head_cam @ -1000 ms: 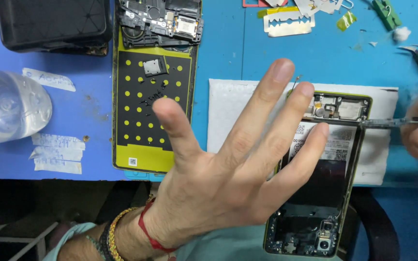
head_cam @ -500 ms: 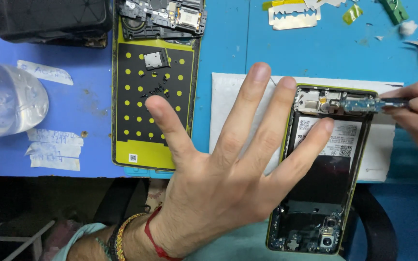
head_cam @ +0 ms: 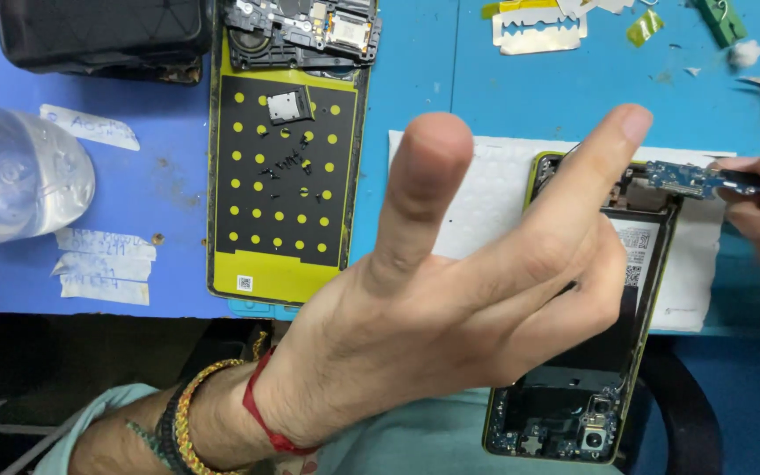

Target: Cleaning the internal chassis of a mobile phone and installing a circuit board

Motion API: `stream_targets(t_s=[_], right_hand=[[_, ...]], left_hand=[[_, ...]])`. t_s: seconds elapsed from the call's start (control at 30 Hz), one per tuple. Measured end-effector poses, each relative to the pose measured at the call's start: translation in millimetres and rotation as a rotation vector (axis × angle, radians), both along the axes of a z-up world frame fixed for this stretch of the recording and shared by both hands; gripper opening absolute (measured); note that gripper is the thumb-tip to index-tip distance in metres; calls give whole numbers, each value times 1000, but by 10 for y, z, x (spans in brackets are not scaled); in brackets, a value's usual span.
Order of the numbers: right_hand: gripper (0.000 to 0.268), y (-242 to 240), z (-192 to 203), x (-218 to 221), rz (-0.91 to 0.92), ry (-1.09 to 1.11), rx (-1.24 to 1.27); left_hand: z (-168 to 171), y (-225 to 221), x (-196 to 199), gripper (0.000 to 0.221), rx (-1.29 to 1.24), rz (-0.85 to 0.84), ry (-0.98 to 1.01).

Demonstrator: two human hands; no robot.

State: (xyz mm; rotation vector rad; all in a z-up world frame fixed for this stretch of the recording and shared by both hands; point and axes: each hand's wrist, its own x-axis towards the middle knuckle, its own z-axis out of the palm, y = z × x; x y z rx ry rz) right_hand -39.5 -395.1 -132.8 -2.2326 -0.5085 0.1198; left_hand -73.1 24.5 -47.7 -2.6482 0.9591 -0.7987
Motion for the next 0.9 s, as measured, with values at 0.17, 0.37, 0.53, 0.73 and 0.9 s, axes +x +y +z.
stream_targets(t_s=[0.17,0.37,0.53,0.73,0.9], right_hand=[[18,213,132,-31,-49,2,-30],[30,533,397,71,5,8,-85],[34,804,681,175,41,43,-199],[37,1146,939,225,62,71,-245],[41,1139,1009,293,308,-71,-277]], left_hand=[[-6,-25,-6,15,8,-14,7],[78,-143,52,11,-338,-63,204],[31,-186,4,14,-392,-17,172],[8,-194,-6,19,-417,14,176],[-19,-172,-8,22,-390,11,168]])
